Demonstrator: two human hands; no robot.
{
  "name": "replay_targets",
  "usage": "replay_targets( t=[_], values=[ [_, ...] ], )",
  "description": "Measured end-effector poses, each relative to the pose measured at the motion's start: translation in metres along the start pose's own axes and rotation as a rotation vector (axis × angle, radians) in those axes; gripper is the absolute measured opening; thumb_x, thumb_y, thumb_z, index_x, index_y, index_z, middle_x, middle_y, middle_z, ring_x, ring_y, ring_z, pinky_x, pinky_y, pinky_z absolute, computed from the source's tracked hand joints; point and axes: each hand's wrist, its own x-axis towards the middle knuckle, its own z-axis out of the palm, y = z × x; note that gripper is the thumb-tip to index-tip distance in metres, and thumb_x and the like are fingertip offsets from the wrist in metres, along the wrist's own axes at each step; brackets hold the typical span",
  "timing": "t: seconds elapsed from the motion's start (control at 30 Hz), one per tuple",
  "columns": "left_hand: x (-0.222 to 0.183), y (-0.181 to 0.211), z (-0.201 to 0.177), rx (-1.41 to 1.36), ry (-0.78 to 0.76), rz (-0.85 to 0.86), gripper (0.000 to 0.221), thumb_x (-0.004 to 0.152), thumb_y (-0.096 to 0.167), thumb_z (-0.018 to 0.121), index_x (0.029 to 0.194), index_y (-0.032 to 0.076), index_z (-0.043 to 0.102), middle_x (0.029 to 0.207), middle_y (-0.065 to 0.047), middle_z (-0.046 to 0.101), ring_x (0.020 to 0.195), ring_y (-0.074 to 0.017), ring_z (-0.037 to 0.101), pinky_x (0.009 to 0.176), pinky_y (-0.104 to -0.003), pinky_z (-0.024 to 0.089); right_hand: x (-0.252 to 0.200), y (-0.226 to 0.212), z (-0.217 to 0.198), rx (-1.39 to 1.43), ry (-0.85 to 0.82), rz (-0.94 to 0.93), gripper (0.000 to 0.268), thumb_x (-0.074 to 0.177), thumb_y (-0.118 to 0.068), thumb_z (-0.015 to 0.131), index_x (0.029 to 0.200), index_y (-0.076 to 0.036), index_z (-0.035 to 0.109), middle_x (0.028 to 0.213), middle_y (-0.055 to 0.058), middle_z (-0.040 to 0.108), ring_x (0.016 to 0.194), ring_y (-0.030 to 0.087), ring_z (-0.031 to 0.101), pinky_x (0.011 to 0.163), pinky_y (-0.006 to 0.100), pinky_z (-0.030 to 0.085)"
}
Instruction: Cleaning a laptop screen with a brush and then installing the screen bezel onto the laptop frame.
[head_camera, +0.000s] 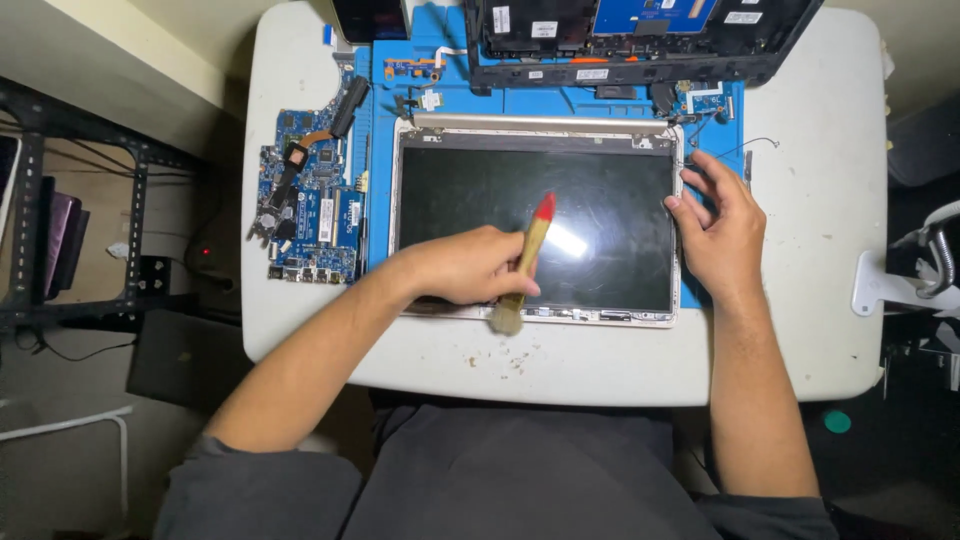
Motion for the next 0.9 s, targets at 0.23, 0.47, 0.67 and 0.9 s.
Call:
replay_targets(
  t=[0.23,0.47,0.67,0.9],
  values=[
    [0.022,-0.023,-0.095,-0.042,0.486,-0.165,0.024,0.103,0.027,0.059,0.113,0.006,0.060,0.105,-0.010,0.069,0.080,-0.0174,0.070,0.069,-0.027,0.060,-0.001,0.000,-0.002,0.001,-0.025,0.024,0.047,0.100,0.007,0.067,0.145,0.005,0.051,0.141,0.022,0.054,0.125,0.030,0.062,0.107,0.041,0.055],
    [0.018,-0.010,-0.063,-0.049,0.292,-0.196,0.018,0.101,0.025,0.064,0.108,0.008,0.061,0.097,-0.009,0.072,0.077,-0.0162,0.073,0.069,-0.028,0.062,-0.002,-0.002,-0.004,-0.004,-0.029,0.023,0.045,0.102,0.007,0.064,0.144,0.005,0.051,0.141,0.022,0.055,0.126,0.031,0.062,0.108,0.042,0.055],
    [-0.018,0.016,-0.052,0.057,-0.134,-0.248,0.017,0.098,0.031,0.065,0.101,0.014,0.064,0.095,-0.002,0.074,0.080,-0.0138,0.069,0.070,-0.029,0.055,-0.001,0.002,-0.003,-0.001,-0.034,0.013,0.045,0.101,0.009,0.064,0.145,0.007,0.051,0.141,0.024,0.055,0.126,0.031,0.062,0.107,0.042,0.055],
    [-0.004,-0.071,-0.110,0.137,0.749,-0.003,0.022,0.104,0.025,0.064,0.107,0.002,0.061,0.099,-0.012,0.070,0.070,-0.0193,0.074,0.065,-0.032,0.061,-0.002,0.005,-0.002,0.008,-0.032,0.002,0.046,0.103,0.007,0.065,0.145,0.009,0.050,0.142,0.025,0.054,0.127,0.033,0.061,0.107,0.042,0.054]
  ],
)
